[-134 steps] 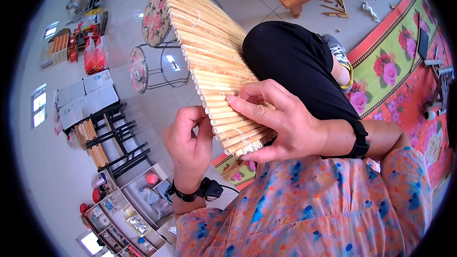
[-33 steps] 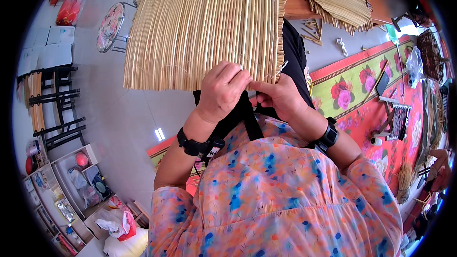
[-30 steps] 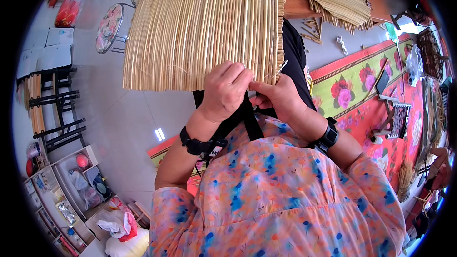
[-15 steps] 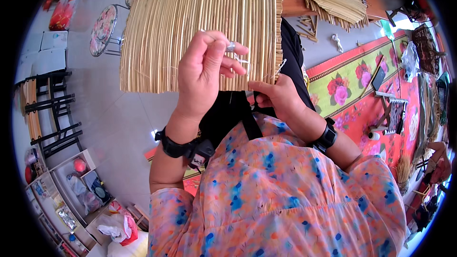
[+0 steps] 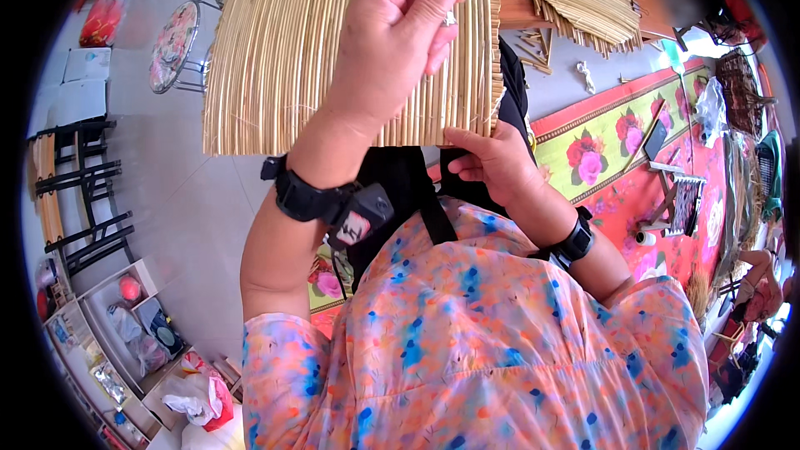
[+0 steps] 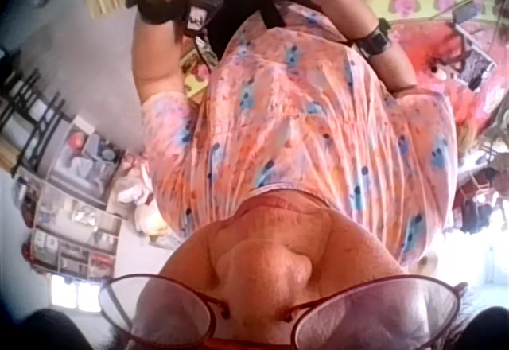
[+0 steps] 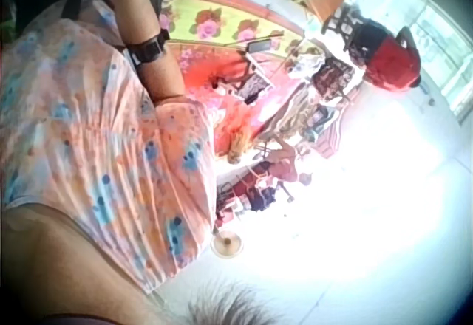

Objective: The person constructs a mat by wrapping white thread around thin bamboo sticks and trimming the edges with a knife.

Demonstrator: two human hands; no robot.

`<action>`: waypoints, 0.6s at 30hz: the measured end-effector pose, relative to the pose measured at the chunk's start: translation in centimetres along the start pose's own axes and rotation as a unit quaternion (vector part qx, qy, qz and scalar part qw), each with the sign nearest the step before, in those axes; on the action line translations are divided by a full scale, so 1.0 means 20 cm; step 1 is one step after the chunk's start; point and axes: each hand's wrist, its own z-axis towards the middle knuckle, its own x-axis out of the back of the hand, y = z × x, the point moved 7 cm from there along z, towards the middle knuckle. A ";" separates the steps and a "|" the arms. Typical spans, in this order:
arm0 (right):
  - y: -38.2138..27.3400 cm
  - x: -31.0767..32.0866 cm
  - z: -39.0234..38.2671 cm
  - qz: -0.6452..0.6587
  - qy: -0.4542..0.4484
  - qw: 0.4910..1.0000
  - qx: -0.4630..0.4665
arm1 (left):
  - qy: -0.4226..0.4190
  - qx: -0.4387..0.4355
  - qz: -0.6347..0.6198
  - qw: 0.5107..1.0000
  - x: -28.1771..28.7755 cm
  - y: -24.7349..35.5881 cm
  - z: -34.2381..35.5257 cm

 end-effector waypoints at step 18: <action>-0.52 -0.18 -0.27 -0.595 0.023 0.526 0.608 | -0.041 -0.014 0.080 0.996 0.14 -0.01 -0.05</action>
